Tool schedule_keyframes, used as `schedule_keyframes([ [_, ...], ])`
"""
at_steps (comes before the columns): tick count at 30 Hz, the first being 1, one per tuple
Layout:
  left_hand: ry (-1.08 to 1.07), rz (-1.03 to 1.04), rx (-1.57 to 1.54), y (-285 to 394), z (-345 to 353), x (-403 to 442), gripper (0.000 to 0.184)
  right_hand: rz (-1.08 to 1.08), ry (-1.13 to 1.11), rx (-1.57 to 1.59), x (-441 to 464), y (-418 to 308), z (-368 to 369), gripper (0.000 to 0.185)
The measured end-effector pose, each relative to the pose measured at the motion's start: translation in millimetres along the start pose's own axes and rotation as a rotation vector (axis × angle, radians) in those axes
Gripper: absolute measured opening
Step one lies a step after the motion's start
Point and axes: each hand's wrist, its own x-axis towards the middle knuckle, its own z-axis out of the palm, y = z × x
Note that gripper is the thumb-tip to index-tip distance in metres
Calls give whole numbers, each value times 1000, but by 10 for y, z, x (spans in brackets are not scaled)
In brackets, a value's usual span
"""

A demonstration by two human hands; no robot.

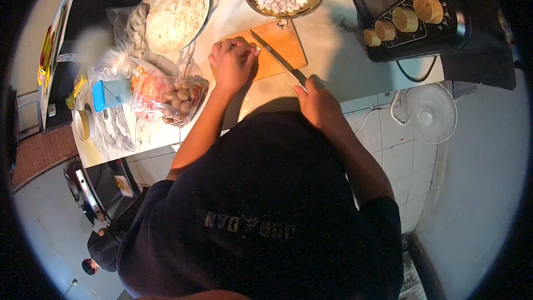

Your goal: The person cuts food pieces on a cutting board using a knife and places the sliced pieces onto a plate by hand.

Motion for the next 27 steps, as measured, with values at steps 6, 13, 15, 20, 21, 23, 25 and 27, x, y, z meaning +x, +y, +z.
schedule_keyframes([
  [6, -20, 3, -62, 22, 33, 0, 13, -27, 117, 142, 20, -155, 53, 34],
  [13, -30, 42, -33, 105, -25, 56, 19, 30, 188, 161, 12, 20, 3, 37],
  [15, -54, 54, -35, 91, 9, 78, 19, 58, 184, 168, 10, 63, 4, 38],
  [20, -64, 65, 3, 144, 63, 63, 19, 107, 225, 164, -5, 75, 25, 34],
  [21, -39, 77, 7, 143, 85, 47, 18, 102, 210, 173, -14, 72, 13, 34],
  [23, -13, 89, 11, 130, 121, 38, 18, 98, 195, 184, -15, 82, 11, 34],
  [25, -7, 111, -55, 118, 145, 47, 16, 94, 177, 195, -11, 117, 25, 41],
  [27, -5, 139, -40, 106, 145, 75, 16, 102, 175, 195, -7, 128, 29, 41],
])
